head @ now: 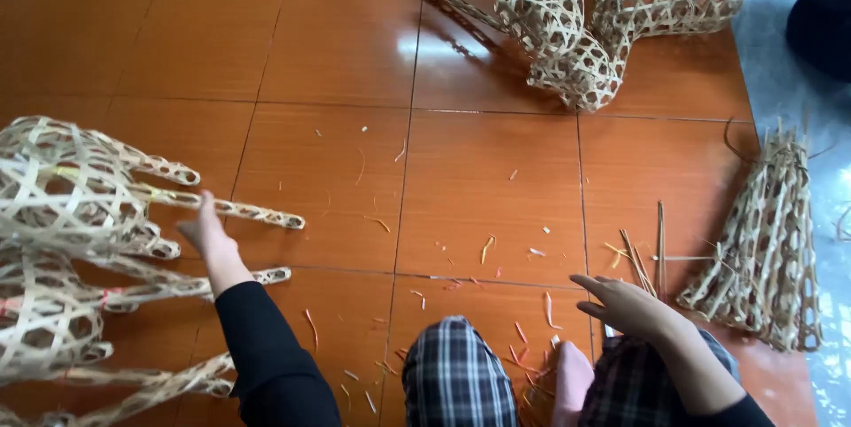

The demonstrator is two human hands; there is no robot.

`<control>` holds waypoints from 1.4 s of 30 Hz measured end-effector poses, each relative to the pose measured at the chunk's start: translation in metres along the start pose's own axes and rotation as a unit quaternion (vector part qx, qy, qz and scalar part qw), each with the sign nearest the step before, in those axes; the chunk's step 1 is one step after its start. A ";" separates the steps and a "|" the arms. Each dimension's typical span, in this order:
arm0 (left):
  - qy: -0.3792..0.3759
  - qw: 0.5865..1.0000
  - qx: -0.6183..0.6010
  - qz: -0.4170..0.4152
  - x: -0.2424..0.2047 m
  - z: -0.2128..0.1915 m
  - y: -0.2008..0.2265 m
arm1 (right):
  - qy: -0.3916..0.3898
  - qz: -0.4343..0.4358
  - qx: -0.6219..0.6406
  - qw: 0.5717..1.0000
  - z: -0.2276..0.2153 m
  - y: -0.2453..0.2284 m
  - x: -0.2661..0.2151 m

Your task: Assembling and securing joints of a wicker giraffe sculpture using thin plastic strips

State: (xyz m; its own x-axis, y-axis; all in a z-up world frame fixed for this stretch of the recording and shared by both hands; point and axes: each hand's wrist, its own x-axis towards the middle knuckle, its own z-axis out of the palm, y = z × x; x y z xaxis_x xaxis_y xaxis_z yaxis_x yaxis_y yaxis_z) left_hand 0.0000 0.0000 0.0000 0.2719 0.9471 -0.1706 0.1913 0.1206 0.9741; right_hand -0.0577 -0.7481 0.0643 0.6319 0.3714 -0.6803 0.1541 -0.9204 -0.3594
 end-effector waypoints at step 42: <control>-0.635 0.766 0.092 0.047 -0.354 -0.032 0.004 | 0.053 0.053 -0.063 0.995 0.075 0.068 0.144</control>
State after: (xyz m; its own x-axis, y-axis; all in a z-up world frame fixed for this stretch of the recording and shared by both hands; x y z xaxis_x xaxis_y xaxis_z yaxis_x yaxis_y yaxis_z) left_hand -0.1261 -0.3251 0.0690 0.9680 -0.1176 -0.2216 0.2125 -0.0853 0.9734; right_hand -0.0133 -0.7484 -0.1060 0.7259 0.2621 -0.6359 0.1718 -0.9643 -0.2014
